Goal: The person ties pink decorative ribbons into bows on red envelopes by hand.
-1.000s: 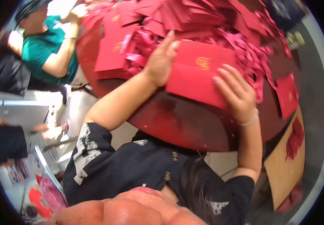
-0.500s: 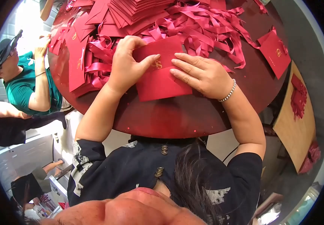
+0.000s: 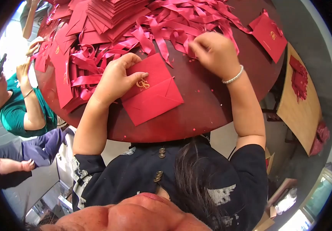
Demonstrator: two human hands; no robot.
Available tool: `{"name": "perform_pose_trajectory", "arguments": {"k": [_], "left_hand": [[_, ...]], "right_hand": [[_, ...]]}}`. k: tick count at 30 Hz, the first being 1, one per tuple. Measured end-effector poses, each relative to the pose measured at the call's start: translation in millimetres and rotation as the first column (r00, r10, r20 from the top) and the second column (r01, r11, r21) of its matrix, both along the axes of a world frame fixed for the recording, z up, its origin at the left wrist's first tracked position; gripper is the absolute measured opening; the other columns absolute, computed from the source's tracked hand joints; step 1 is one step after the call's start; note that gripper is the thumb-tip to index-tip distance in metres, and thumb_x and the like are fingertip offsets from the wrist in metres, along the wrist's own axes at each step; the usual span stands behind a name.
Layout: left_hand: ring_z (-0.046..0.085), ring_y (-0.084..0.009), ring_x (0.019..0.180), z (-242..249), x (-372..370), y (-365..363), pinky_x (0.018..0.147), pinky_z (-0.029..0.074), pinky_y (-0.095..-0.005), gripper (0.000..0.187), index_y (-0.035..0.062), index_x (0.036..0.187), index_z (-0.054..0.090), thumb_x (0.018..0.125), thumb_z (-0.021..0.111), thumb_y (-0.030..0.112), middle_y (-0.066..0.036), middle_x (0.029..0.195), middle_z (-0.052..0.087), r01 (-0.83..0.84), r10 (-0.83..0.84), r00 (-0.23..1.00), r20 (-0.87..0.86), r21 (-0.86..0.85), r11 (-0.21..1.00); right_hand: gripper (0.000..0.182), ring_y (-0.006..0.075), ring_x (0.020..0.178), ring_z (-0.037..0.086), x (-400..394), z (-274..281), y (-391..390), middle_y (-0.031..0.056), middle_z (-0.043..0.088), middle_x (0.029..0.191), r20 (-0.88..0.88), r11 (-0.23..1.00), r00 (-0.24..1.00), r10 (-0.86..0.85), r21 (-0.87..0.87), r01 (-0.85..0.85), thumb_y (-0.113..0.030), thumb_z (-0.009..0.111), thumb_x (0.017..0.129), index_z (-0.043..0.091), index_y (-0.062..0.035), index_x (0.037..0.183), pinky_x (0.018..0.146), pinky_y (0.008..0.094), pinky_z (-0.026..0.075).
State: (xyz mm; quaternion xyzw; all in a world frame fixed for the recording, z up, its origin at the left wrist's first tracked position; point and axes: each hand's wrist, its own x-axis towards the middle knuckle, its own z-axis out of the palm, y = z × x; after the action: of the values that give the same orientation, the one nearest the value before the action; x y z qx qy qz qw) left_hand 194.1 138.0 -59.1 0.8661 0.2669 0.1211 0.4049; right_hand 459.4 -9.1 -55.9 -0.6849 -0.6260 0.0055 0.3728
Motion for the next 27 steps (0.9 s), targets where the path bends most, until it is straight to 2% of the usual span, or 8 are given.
{"name": "perform_pose_trajectory", "arguments": {"k": [3, 5, 11, 15, 18, 21, 23, 27], "left_hand": [[0.070, -0.0145, 0.083, -3.0, -1.1, -1.7, 0.075, 0.054, -0.0291, 0.033, -0.0043, 0.106, 0.063, 0.083, 0.082, 0.009, -0.013, 0.091, 0.074, 0.001, -0.001, 1.000, 0.028, -0.020, 1.000], [0.073, -0.0324, 0.087, -3.0, -0.7, -3.2, 0.077, 0.056, -0.0388, 0.035, -0.0006, 0.106, 0.066, 0.080, 0.081, 0.017, -0.019, 0.096, 0.073, 0.002, -0.003, 0.996, 0.090, 0.011, 1.000], [0.073, -0.0268, 0.082, 3.0, 2.6, -5.9, 0.073, 0.055, -0.0344, 0.033, -0.0033, 0.104, 0.065, 0.081, 0.082, 0.012, -0.019, 0.094, 0.073, -0.011, 0.017, 0.998, 0.055, -0.102, 0.995], [0.073, -0.0275, 0.082, -1.8, 2.4, -5.1, 0.074, 0.055, -0.0352, 0.033, -0.0029, 0.104, 0.065, 0.081, 0.082, 0.013, -0.019, 0.095, 0.073, -0.010, 0.014, 0.996, 0.086, -0.051, 0.999], [0.073, -0.0285, 0.084, 0.6, 2.4, -6.0, 0.075, 0.055, -0.0363, 0.034, -0.0030, 0.104, 0.066, 0.080, 0.082, 0.015, -0.020, 0.095, 0.073, -0.016, 0.020, 0.999, 0.047, -0.080, 0.997], [0.073, -0.0290, 0.086, -5.1, 2.6, -2.8, 0.077, 0.055, -0.0367, 0.035, -0.0031, 0.104, 0.066, 0.080, 0.082, 0.016, -0.019, 0.096, 0.073, -0.004, 0.009, 0.996, 0.084, -0.059, 0.998], [0.072, -0.0289, 0.087, -5.5, 2.1, -2.3, 0.078, 0.055, -0.0360, 0.034, -0.0031, 0.104, 0.066, 0.080, 0.082, 0.015, -0.019, 0.096, 0.073, 0.004, 0.001, 0.998, 0.070, -0.077, 0.997], [0.069, -0.0115, 0.085, 1.9, 1.1, -2.1, 0.078, 0.054, -0.0288, 0.029, -0.0044, 0.104, 0.064, 0.083, 0.080, 0.008, -0.009, 0.092, 0.074, 0.029, -0.022, 0.998, 0.052, -0.133, 0.991]], "right_hand": [[0.010, 0.0038, 0.071, 0.060, 30.1, 26.6, -21.7, -0.0026, 0.068, 0.078, -0.385, 0.975, 0.898, -0.214, -0.140, 0.173, -0.007, 0.075, 0.090, 0.072, 0.0016, 0.095, 0.064, 0.0212, 0.048], [0.013, 0.0041, 0.075, 0.060, 47.3, 33.8, -38.6, -0.0026, 0.068, 0.082, -0.405, 0.963, 0.901, -0.154, -0.264, 0.045, -0.006, 0.076, 0.088, 0.072, 0.0014, 0.098, 0.066, 0.0216, 0.049], [0.016, 0.0105, 0.075, 0.059, 42.7, 9.4, -72.7, 0.0054, 0.065, 0.093, 0.046, 0.870, 0.994, -0.099, -0.480, 0.109, -0.004, 0.074, 0.086, 0.065, 0.0028, 0.098, 0.069, 0.0264, 0.049], [0.009, 0.0098, 0.075, 0.060, 33.5, 6.3, -78.9, 0.0047, 0.066, 0.091, -0.056, 0.881, 0.995, -0.085, -0.470, 0.048, -0.004, 0.069, 0.091, 0.063, 0.0010, 0.096, 0.069, 0.0252, 0.049], [0.009, 0.0084, 0.077, 0.062, 26.0, 15.7, -82.8, 0.0019, 0.066, 0.086, -0.762, 0.969, 0.638, -0.110, -0.225, -0.102, -0.005, 0.066, 0.096, 0.065, -0.0013, 0.104, 0.067, 0.0221, 0.049], [0.037, 0.0118, 0.078, 0.061, 15.7, 37.4, -90.7, 0.0072, 0.065, 0.092, -0.720, 0.997, 0.693, 0.017, -0.043, -0.069, 0.003, 0.060, 0.093, 0.059, 0.0020, 0.130, 0.066, 0.0226, 0.048], [0.045, 0.0174, 0.080, 0.061, 22.0, 42.0, -82.5, 0.0120, 0.064, 0.098, -0.734, 0.899, 0.526, 0.429, 0.291, -0.328, 0.005, 0.055, 0.091, 0.057, 0.0032, 0.136, 0.068, 0.0232, 0.048], [0.034, 0.0298, 0.107, 0.071, -8.7, 59.1, -63.7, 0.0242, 0.069, 0.117, -0.750, 0.841, 0.391, 0.533, 0.518, -0.153, 0.011, 0.054, 0.092, 0.063, 0.0115, 0.125, 0.083, 0.0293, 0.057]]}}
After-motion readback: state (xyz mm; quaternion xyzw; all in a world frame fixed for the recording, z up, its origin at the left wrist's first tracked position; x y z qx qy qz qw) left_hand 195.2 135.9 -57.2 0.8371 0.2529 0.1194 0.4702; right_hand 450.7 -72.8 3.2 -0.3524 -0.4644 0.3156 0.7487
